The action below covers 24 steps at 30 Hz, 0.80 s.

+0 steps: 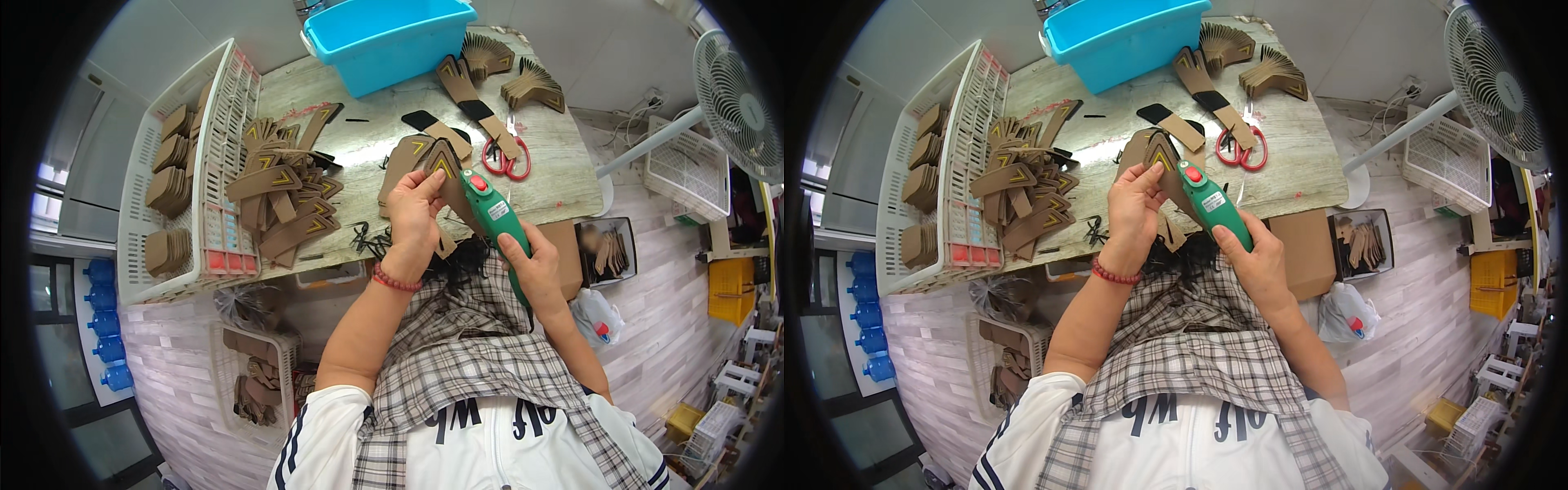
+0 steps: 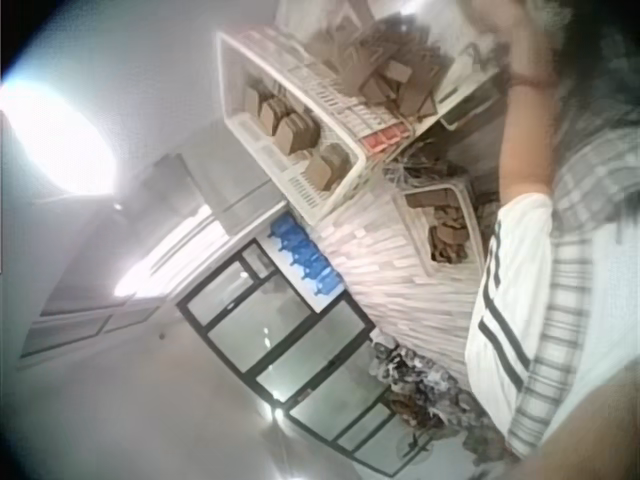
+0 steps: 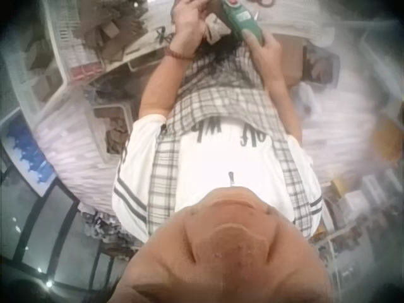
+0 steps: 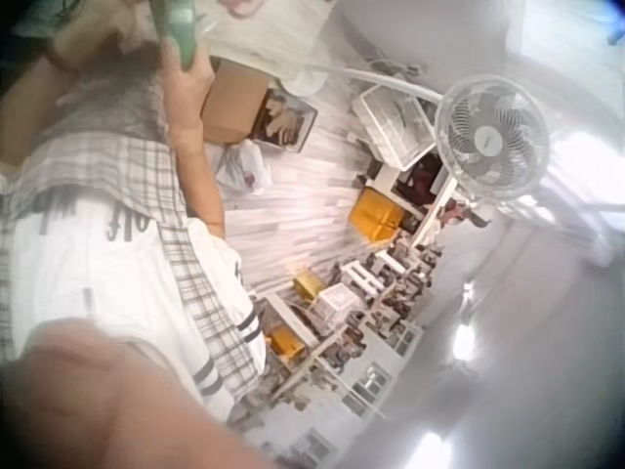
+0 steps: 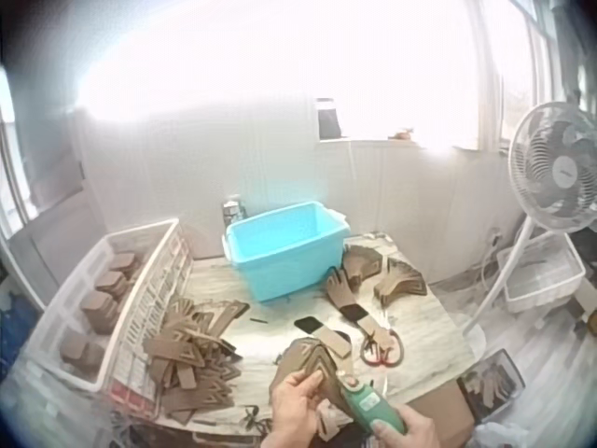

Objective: The person uses a green rotary tool to trim the edges of small brown cardboard pieces marked with yellow triangles. They handle the pieces one at a time, rotating them to cut along the edges, and place the finished pieces into a white basket on the left.

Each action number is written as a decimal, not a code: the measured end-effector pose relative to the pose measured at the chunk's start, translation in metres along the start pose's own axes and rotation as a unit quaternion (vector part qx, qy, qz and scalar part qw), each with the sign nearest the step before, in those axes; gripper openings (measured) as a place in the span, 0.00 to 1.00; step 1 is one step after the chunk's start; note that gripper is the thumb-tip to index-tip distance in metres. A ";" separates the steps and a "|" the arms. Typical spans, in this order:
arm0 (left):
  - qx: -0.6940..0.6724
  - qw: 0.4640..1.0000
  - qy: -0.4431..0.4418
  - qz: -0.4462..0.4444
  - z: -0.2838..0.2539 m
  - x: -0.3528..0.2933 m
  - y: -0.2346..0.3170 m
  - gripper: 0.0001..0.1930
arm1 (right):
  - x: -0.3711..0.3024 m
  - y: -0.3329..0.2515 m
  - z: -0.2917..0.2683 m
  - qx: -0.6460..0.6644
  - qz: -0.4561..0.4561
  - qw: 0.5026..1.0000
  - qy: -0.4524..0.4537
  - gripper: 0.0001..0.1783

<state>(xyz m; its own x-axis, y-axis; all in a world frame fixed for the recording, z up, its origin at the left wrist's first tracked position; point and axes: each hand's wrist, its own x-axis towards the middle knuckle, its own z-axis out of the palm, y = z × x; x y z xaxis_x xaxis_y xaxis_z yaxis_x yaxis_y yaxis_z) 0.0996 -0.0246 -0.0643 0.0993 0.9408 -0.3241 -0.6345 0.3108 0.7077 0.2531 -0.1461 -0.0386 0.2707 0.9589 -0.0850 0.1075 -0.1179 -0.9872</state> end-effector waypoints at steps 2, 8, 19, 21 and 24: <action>0.001 1.000 -0.004 -0.007 0.004 -0.006 0.000 0.06 | 0.000 -0.001 0.000 0.002 -0.004 1.000 0.000 0.22; 0.017 1.000 -0.014 -0.015 0.004 -0.017 -0.005 0.06 | 0.001 0.000 -0.002 0.006 -0.009 1.000 0.001 0.22; 0.054 0.997 -0.029 0.047 -0.005 -0.014 -0.004 0.06 | 0.001 -0.001 -0.008 0.014 -0.022 1.000 -0.009 0.21; 0.061 0.996 -0.033 0.059 -0.009 -0.011 -0.003 0.07 | -0.001 0.003 -0.009 0.012 -0.026 1.000 -0.010 0.21; 0.062 0.995 -0.036 0.074 -0.010 -0.010 0.000 0.08 | -0.001 -0.001 -0.010 0.007 -0.014 1.000 -0.014 0.21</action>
<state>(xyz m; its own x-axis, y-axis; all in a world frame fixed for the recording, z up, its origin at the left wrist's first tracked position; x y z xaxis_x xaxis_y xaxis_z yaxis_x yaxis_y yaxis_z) 0.0908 -0.0353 -0.0668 0.0688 0.9833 -0.1687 -0.5477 0.1786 0.8174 0.2625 -0.1495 -0.0364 0.2409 0.9687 -0.0600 0.1021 -0.0868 -0.9910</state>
